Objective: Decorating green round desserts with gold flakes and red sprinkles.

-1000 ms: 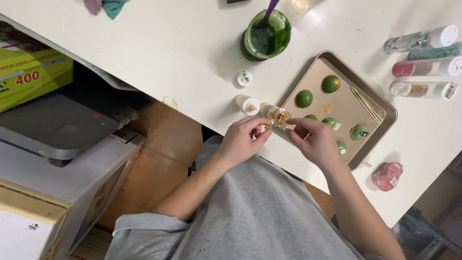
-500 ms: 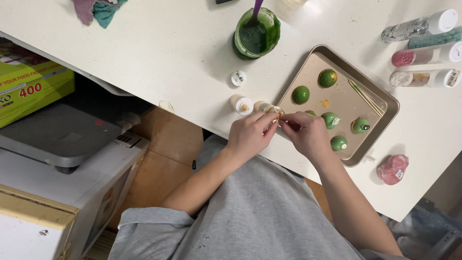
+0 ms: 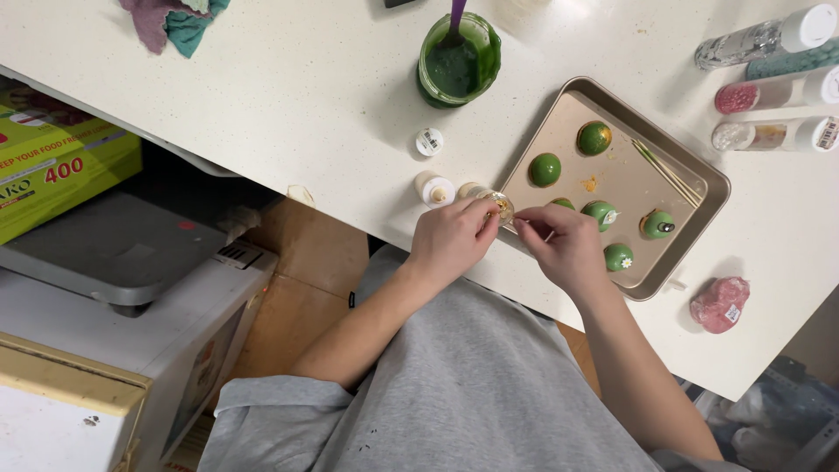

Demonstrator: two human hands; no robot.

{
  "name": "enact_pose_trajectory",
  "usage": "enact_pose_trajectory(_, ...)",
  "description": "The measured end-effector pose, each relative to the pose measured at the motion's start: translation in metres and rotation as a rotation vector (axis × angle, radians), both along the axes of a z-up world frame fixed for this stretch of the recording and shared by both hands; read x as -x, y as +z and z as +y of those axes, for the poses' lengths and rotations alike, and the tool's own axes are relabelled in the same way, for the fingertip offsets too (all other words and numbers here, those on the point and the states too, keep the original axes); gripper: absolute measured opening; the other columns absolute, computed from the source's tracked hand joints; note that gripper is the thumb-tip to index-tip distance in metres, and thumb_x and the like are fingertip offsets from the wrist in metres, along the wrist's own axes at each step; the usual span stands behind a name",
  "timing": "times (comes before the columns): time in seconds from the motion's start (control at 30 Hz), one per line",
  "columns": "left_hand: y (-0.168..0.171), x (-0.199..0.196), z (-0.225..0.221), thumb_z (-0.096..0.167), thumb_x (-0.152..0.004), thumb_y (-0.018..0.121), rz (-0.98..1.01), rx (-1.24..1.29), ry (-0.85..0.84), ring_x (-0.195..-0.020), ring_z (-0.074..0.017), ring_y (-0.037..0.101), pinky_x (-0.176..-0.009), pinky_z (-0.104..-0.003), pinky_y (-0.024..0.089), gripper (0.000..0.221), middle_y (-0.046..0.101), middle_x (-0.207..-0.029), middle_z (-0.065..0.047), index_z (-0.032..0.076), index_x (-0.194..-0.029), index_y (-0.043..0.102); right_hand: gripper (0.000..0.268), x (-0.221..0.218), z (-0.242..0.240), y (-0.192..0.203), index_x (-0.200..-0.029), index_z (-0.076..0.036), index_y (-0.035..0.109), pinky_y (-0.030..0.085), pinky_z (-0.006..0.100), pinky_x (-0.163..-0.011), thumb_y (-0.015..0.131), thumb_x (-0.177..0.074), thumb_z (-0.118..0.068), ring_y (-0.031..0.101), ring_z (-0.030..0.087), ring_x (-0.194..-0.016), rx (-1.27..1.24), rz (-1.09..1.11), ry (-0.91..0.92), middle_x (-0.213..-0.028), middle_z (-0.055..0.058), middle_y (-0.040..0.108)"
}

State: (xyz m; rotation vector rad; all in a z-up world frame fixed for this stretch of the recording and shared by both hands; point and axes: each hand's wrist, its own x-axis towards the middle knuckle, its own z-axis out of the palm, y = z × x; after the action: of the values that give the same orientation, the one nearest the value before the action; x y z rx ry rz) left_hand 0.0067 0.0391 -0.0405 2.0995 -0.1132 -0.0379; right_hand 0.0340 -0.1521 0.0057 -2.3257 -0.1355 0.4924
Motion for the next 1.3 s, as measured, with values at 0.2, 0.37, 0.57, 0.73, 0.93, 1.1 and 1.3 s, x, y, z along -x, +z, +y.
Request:
enact_pose_trajectory(0.2, 0.011, -0.003, 0.004, 0.018, -0.091, 0.073, 0.086, 0.129, 0.003, -0.061, -0.02, 0.067, -0.056, -0.035, 0.052, 0.011, 0.07, -0.078, -0.004, 0.01, -0.098, 0.072, 0.014, -0.003, -0.001, -0.001, -0.104, -0.004, 0.078, 0.049, 0.025, -0.055, 0.077, -0.091, -0.01, 0.06, 0.008, -0.061, -0.056, -0.041, 0.013, -0.078, 0.005, 0.067)
enact_pose_trajectory(0.37, 0.016, -0.003, 0.006, 0.018, -0.091, 0.073, 0.049, 0.126, -0.003, -0.063, -0.0191, 0.067, -0.056, -0.034, 0.052, 0.01, 0.069, -0.078, -0.003, 0.01, -0.098, 0.072, 0.013, -0.006, 0.001, -0.005, -0.103, -0.004, 0.077, 0.05, 0.023, -0.055, 0.077, -0.091, -0.01, 0.061, 0.007, -0.061, -0.084, -0.082, 0.062, -0.081, 0.004, 0.069)
enact_pose_trajectory(0.57, 0.015, -0.002, 0.006, 0.018, -0.091, 0.073, 0.034, 0.12, -0.018, -0.062, -0.0182, 0.068, -0.055, -0.033, 0.052, 0.01, 0.069, -0.078, -0.003, 0.011, -0.098, 0.072, 0.007, 0.001, -0.005, -0.017, -0.096, -0.002, 0.073, 0.049, 0.023, -0.054, 0.074, -0.093, -0.008, 0.061, 0.006, -0.061, -0.128, 0.04, -0.041, -0.079, 0.002, 0.069)
enact_pose_trajectory(0.73, 0.016, -0.003, 0.005, 0.017, -0.092, 0.073, 0.047, 0.122, -0.036, -0.059, -0.0161, 0.066, -0.053, -0.031, 0.051, 0.009, 0.068, -0.076, -0.002, 0.011, -0.098, 0.073, 0.007, 0.007, -0.016, -0.025, -0.096, -0.002, 0.069, 0.051, 0.02, -0.054, 0.071, -0.097, -0.009, 0.064, 0.004, -0.062, -0.26, 0.192, -0.168, -0.078, 0.0, 0.068)
enact_pose_trajectory(0.93, 0.021, -0.003, 0.004, 0.016, -0.092, 0.073, 0.048, 0.146, -0.032, -0.058, -0.0148, 0.064, -0.053, -0.031, 0.049, 0.008, 0.067, -0.076, -0.002, 0.01, -0.098, 0.072, 0.01, 0.003, -0.008, -0.011, -0.102, -0.002, 0.071, 0.048, 0.02, -0.052, 0.073, -0.095, -0.009, 0.062, 0.005, -0.061, -0.26, 0.167, -0.137, -0.078, 0.001, 0.067)
enact_pose_trajectory(1.1, 0.027, -0.002, 0.004, 0.017, -0.092, 0.073, 0.065, 0.169, -0.033, -0.058, -0.0148, 0.063, -0.053, -0.031, 0.049, 0.009, 0.066, -0.075, -0.002, 0.01, -0.098, 0.072, 0.007, 0.003, -0.005, -0.006, -0.096, -0.002, 0.073, 0.049, 0.02, -0.053, 0.073, -0.095, -0.008, 0.065, 0.005, -0.062, -0.283, 0.104, -0.077, -0.081, 0.001, 0.068)
enact_pose_trajectory(1.3, 0.028, 0.0, 0.001, 0.017, -0.092, 0.073, 0.047, 0.176, -0.028, -0.059, -0.014, 0.063, -0.054, -0.03, 0.049, 0.008, 0.067, -0.077, -0.002, 0.011, -0.098, 0.072, 0.007, 0.01, -0.016, -0.018, -0.094, -0.001, 0.069, 0.049, 0.02, -0.053, 0.07, -0.098, -0.008, 0.064, 0.005, -0.062, -0.349, 0.176, -0.153, -0.077, 0.001, 0.067)
